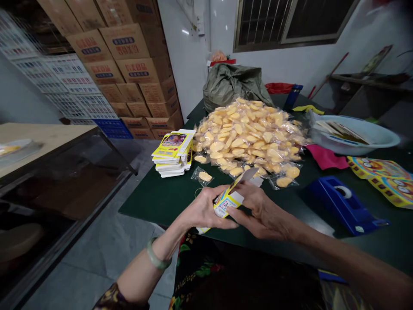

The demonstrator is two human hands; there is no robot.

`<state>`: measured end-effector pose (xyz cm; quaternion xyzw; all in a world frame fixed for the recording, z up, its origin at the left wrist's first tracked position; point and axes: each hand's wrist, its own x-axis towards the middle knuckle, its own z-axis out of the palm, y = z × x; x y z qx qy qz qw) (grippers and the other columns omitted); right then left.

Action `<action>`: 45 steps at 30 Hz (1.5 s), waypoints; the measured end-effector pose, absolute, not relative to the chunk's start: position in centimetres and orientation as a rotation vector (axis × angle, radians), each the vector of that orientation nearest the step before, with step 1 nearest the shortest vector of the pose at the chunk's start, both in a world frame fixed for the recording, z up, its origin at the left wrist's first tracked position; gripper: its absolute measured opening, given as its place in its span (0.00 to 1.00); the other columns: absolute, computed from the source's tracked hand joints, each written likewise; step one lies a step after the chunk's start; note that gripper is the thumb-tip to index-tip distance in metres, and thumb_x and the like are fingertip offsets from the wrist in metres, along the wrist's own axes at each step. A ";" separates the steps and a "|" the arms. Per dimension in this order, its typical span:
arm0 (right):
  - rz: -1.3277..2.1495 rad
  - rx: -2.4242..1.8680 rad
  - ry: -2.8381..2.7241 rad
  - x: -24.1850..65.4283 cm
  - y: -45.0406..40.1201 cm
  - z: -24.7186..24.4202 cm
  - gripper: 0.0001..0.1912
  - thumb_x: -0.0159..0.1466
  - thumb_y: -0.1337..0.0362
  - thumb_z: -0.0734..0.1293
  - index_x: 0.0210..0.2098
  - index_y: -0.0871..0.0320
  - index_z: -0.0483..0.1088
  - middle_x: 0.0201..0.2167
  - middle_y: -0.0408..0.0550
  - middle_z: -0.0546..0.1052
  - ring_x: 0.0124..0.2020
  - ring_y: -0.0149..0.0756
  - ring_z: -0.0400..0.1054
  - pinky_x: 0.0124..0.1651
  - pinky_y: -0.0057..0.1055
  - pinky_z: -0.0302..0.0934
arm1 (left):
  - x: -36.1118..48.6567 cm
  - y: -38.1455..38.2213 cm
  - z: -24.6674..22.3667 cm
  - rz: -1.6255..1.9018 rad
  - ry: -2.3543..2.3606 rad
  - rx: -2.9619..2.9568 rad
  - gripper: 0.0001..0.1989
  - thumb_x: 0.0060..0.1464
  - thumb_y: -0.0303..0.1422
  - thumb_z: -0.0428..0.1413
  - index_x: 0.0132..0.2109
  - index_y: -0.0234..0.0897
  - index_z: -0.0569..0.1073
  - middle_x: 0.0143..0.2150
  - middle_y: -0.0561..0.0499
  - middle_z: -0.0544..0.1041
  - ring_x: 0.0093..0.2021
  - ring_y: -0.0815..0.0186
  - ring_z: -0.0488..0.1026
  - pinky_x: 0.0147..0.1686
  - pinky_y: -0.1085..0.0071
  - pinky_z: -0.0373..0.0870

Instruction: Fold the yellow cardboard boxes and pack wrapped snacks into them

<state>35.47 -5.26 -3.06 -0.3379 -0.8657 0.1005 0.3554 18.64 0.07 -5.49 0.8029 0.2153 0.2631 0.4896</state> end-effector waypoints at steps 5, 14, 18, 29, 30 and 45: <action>-0.076 -1.000 -1.917 36.2 -4.9 -0.7 0.06 0.62 0.72 0.62 0.36 0.59 0.71 0.32 0.49 0.77 0.33 0.35 0.71 0.36 0.33 0.66 | 18.5 1.6 -6.6 0.887 0.581 1.681 0.10 0.43 0.34 0.64 0.31 0.30 0.76 0.27 0.51 0.77 0.25 0.69 0.72 0.27 0.74 0.71; 0.703 -0.972 -1.660 40.3 -4.4 -6.9 0.13 0.61 0.59 0.69 0.43 0.55 0.66 0.38 0.46 0.77 0.38 0.34 0.74 0.39 0.30 0.70 | 18.3 3.9 -9.6 0.875 0.456 1.473 0.18 0.39 0.35 0.68 0.40 0.33 0.79 0.39 0.45 0.81 0.39 0.58 0.78 0.43 0.63 0.76; 0.446 -0.996 -1.574 38.7 -3.7 -10.3 0.14 0.63 0.62 0.67 0.47 0.55 0.62 0.36 0.46 0.78 0.36 0.34 0.75 0.37 0.29 0.71 | 18.5 3.5 -11.3 0.911 0.479 1.467 0.20 0.40 0.37 0.67 0.41 0.32 0.77 0.39 0.44 0.81 0.38 0.60 0.78 0.41 0.66 0.76; -0.249 -1.052 -1.799 38.4 -7.1 -11.4 0.28 0.63 0.71 0.63 0.61 0.50 0.56 0.37 0.48 0.77 0.35 0.35 0.74 0.32 0.27 0.71 | 17.6 1.0 -14.3 1.466 0.492 2.287 0.41 0.52 0.38 0.61 0.67 0.47 0.48 0.58 0.38 0.68 0.53 0.57 0.72 0.47 0.64 0.73; -0.250 -1.057 -1.815 38.5 -7.2 -11.2 0.28 0.63 0.71 0.63 0.61 0.51 0.56 0.38 0.48 0.77 0.36 0.35 0.74 0.32 0.27 0.71 | 17.7 1.0 -13.8 1.449 0.487 2.352 0.39 0.52 0.36 0.60 0.66 0.46 0.51 0.57 0.38 0.68 0.55 0.57 0.71 0.49 0.64 0.72; 0.874 -1.224 -1.566 39.8 -8.7 -3.7 0.15 0.60 0.66 0.66 0.44 0.52 0.58 0.34 0.43 0.71 0.30 0.28 0.69 0.26 0.22 0.64 | 21.3 -2.7 -9.2 1.526 0.445 1.395 0.15 0.58 0.30 0.53 0.52 0.42 0.65 0.47 0.46 0.75 0.43 0.66 0.74 0.38 0.72 0.71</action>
